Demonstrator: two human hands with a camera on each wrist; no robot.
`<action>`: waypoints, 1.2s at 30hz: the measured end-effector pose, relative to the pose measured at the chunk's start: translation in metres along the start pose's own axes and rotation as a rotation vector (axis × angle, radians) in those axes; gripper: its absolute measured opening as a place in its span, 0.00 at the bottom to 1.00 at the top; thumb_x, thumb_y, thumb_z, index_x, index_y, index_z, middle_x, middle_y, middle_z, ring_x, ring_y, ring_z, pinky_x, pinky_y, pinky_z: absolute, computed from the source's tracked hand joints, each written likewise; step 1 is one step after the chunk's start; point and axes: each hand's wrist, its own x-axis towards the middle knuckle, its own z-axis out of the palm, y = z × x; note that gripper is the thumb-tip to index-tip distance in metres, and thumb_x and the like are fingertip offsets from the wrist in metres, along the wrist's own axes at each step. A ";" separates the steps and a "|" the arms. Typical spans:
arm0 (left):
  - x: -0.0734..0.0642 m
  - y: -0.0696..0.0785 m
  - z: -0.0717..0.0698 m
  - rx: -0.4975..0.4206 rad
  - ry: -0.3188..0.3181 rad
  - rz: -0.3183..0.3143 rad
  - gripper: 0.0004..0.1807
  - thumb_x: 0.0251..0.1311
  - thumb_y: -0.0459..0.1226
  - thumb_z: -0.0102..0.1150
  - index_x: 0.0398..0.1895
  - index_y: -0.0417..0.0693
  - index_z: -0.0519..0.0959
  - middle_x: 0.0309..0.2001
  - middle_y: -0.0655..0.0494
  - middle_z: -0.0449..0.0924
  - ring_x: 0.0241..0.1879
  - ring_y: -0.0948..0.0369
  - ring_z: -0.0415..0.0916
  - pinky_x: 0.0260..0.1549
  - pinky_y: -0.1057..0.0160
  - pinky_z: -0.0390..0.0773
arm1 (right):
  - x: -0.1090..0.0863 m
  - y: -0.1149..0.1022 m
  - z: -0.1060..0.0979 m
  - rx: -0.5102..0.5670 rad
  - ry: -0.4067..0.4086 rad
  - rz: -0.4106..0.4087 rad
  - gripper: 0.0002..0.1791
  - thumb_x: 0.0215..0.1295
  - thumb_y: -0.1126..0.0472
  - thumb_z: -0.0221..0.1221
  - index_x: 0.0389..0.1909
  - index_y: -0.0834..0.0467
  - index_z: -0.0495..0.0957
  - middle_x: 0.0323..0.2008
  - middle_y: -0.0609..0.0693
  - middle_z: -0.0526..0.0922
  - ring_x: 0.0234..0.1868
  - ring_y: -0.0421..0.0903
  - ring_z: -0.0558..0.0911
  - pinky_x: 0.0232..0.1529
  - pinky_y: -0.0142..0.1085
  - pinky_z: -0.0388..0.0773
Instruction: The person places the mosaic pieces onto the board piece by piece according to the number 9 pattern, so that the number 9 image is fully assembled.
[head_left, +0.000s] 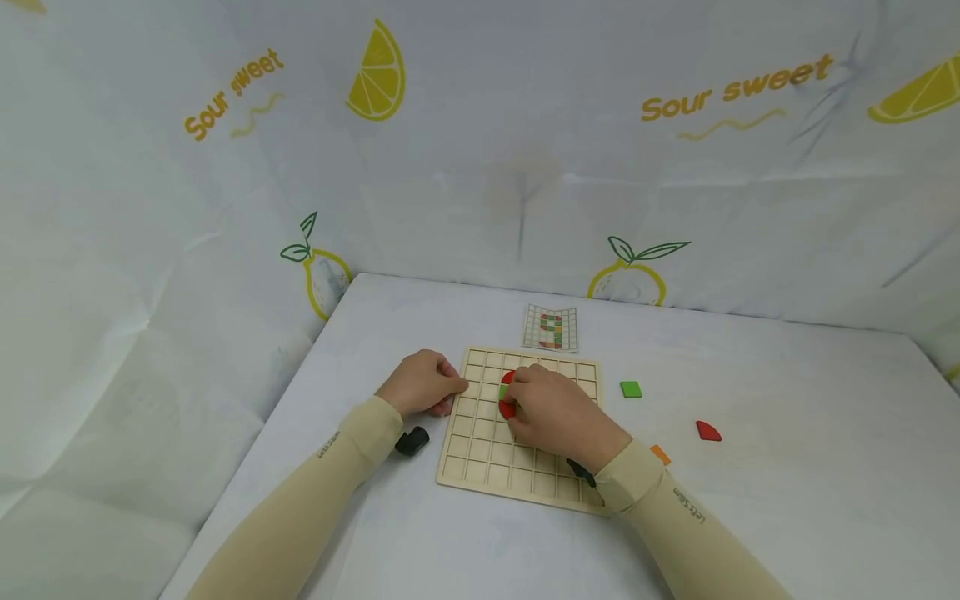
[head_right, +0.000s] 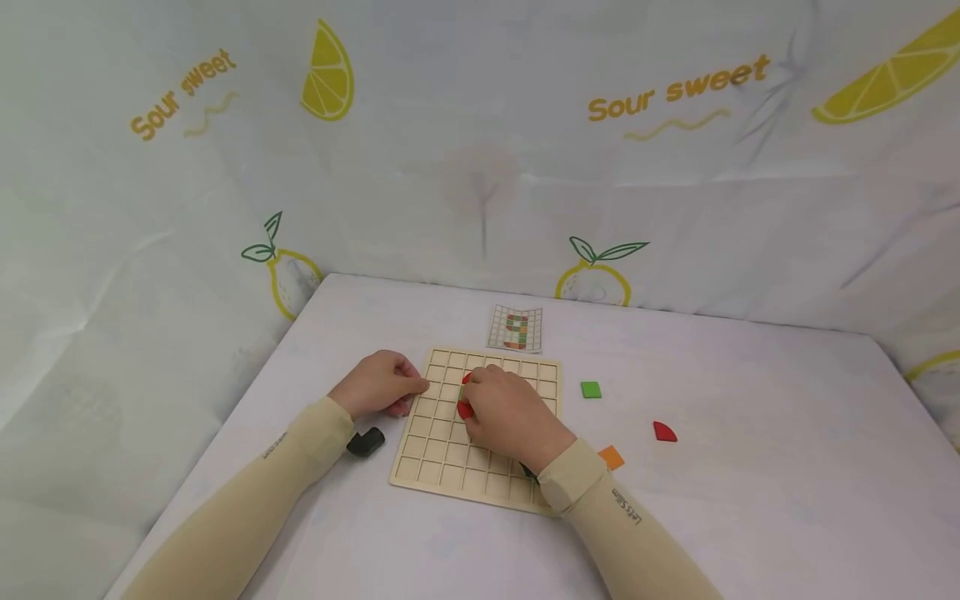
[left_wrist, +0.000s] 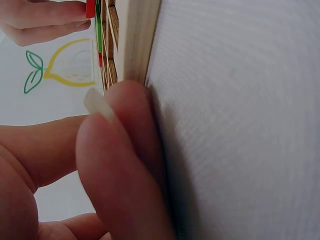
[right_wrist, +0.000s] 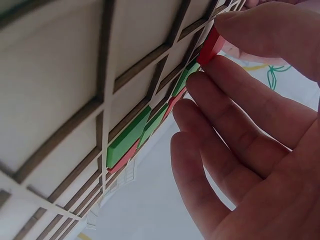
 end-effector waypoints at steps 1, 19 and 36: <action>0.000 0.000 0.000 0.000 0.000 0.001 0.12 0.70 0.47 0.72 0.40 0.49 0.83 0.26 0.54 0.86 0.21 0.63 0.82 0.28 0.66 0.81 | 0.000 0.000 0.000 -0.001 -0.002 0.001 0.06 0.60 0.63 0.71 0.38 0.55 0.89 0.37 0.45 0.84 0.38 0.44 0.77 0.39 0.37 0.81; 0.002 0.002 0.000 0.009 -0.015 -0.004 0.11 0.71 0.46 0.71 0.40 0.49 0.83 0.25 0.54 0.86 0.21 0.63 0.81 0.28 0.66 0.80 | -0.001 0.002 0.000 -0.029 0.013 -0.006 0.03 0.63 0.61 0.71 0.37 0.53 0.89 0.38 0.45 0.83 0.41 0.44 0.79 0.42 0.38 0.82; 0.002 0.001 0.000 0.025 -0.018 -0.011 0.12 0.70 0.46 0.72 0.41 0.48 0.83 0.25 0.54 0.85 0.22 0.63 0.80 0.29 0.66 0.79 | -0.022 0.029 -0.014 0.016 -0.025 0.103 0.12 0.67 0.58 0.69 0.49 0.56 0.90 0.46 0.47 0.86 0.50 0.47 0.83 0.51 0.44 0.85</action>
